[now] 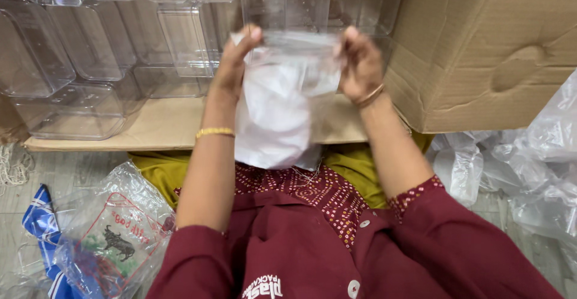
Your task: The person sits on the floor and packs clear plastic containers into white plastic bags one at a time, opening each bag, inserting a container, and gathering the bag closed. They set filled bags aside and reach for the next container from the stack in front of them.
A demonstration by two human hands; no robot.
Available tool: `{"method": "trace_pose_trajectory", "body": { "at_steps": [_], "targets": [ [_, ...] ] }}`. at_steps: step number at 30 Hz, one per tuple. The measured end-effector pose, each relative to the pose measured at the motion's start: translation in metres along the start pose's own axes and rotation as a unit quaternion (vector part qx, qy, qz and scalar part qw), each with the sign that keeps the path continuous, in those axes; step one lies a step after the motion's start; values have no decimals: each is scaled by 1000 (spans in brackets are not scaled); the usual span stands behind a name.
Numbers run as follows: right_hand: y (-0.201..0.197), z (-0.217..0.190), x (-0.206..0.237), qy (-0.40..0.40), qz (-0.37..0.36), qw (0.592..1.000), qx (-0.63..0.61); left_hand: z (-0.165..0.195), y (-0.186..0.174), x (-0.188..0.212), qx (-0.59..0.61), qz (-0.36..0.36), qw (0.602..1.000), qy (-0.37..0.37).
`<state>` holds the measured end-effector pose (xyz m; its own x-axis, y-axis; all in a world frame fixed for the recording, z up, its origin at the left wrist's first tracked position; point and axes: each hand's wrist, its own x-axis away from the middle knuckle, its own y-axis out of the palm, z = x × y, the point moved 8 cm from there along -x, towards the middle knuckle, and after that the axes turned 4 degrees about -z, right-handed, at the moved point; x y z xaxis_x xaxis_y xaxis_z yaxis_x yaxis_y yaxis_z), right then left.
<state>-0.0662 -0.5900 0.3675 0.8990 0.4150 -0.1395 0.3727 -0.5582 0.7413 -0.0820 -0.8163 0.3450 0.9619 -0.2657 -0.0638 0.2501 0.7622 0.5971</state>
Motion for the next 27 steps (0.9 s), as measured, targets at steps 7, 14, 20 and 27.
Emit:
{"method": "trace_pose_trajectory", "body": {
  "at_steps": [7,14,20,27],
  "targets": [
    [-46,-85,-118,-213,121,827,506,58,45,-73,-583,79,755,289],
    [-2,-77,-85,-370,28,549,749,53,69,-76,-616,115,725,285],
    [13,-68,-7,-315,155,682,642,22,71,-47,-491,52,827,267],
    [-93,-25,-6,-177,182,893,371,-48,45,-28,-198,62,975,84]
  ]
}}
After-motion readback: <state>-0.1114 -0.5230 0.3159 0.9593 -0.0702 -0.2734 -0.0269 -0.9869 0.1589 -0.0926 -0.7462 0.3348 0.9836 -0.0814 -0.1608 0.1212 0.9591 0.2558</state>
